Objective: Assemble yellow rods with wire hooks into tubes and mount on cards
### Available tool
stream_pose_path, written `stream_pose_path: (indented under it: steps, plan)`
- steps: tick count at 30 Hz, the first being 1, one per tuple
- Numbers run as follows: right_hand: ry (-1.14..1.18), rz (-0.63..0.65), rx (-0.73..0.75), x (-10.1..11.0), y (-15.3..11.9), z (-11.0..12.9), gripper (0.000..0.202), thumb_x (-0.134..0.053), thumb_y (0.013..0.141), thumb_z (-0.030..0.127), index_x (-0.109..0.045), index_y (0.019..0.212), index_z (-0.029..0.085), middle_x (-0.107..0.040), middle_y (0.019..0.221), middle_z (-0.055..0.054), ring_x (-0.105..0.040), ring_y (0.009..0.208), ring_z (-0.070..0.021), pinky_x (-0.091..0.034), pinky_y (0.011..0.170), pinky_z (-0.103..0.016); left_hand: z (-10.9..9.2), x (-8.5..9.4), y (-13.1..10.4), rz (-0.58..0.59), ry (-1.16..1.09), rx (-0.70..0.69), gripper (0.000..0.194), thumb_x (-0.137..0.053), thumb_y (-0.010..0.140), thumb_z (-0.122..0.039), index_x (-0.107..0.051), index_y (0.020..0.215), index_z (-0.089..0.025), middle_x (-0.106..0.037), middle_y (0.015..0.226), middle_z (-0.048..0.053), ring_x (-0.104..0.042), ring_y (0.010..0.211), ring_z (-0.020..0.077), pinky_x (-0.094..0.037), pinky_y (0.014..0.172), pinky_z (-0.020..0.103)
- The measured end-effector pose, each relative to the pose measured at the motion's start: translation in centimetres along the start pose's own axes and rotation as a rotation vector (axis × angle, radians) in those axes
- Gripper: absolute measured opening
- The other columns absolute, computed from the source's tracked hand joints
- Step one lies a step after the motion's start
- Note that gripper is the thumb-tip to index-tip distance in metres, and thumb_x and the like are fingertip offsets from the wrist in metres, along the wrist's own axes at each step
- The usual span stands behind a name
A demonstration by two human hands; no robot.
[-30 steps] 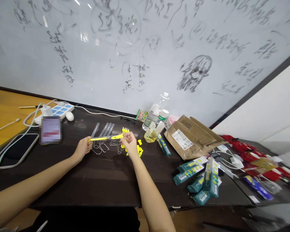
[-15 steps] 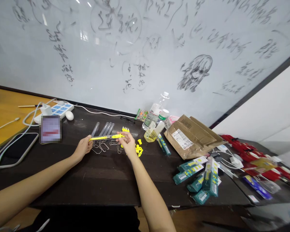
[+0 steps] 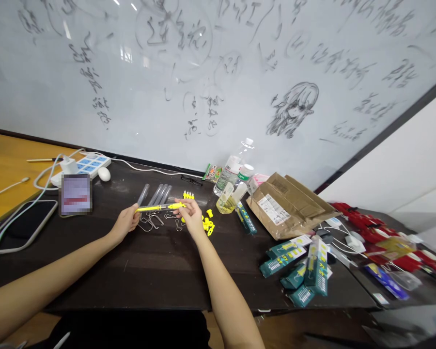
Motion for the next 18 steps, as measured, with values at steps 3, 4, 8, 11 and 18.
stream_pose_path:
  steps: [3,4,8,11,18]
  plan:
    - [0.011,-0.026,-0.005,0.3,0.1,0.0,0.023,-0.065,0.075,0.032,-0.054,0.092,0.021,-0.066,0.11,-0.008,-0.065,0.066,-0.0128,-0.053,0.058,-0.026,-0.1,-0.1,-0.1,0.008,0.011,0.004,0.04,-0.044,0.082,-0.051,-0.037,0.059,-0.019,-0.023,0.042,-0.011,-0.019,0.032,0.0028,-0.014,0.031,0.014]
    - [0.015,-0.038,-0.003,0.4,0.1,0.1,0.023,-0.065,0.075,0.031,-0.054,0.092,0.021,-0.066,0.109,-0.007,-0.065,0.065,-0.0126,-0.053,0.057,-0.026,-0.2,-0.1,-0.1,0.01,0.015,0.003,0.04,-0.044,0.081,-0.051,-0.039,0.06,-0.018,-0.023,0.042,-0.011,-0.019,0.031,0.0028,-0.015,0.031,0.014]
    - [0.028,-0.074,-0.007,0.8,0.2,0.1,0.022,-0.066,0.074,0.031,-0.054,0.091,0.021,-0.068,0.102,-0.006,-0.065,0.063,-0.0124,-0.053,0.055,-0.025,-0.6,-0.4,-0.2,0.032,0.025,-0.002,0.039,-0.047,0.079,-0.053,-0.043,0.061,-0.018,-0.024,0.04,-0.011,-0.021,0.03,0.0034,-0.02,0.029,0.015]
    - [0.035,-0.096,-0.011,1.1,0.2,0.1,0.022,-0.066,0.074,0.031,-0.055,0.09,0.021,-0.069,0.098,-0.005,-0.064,0.061,-0.012,-0.053,0.054,-0.025,-0.7,-0.6,-0.2,0.049,0.023,-0.018,0.04,-0.048,0.078,-0.054,-0.044,0.062,-0.018,-0.026,0.04,-0.011,-0.022,0.03,0.0035,-0.022,0.029,0.015]
    - [0.034,-0.073,-0.013,0.9,0.2,0.1,0.022,-0.066,0.074,0.031,-0.055,0.09,0.021,-0.068,0.1,-0.005,-0.065,0.062,-0.0119,-0.053,0.054,-0.024,-0.6,-0.6,-0.1,0.06,0.022,-0.017,0.041,-0.045,0.081,-0.054,-0.044,0.061,-0.018,-0.025,0.04,-0.01,-0.023,0.03,0.0041,-0.023,0.03,0.016]
Point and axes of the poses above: each hand's wrist, its own y-axis towards the middle knuckle, its own x-axis out of the back of the hand, z = x × y, the point moved 8 cm from there along y, towards the middle knuckle
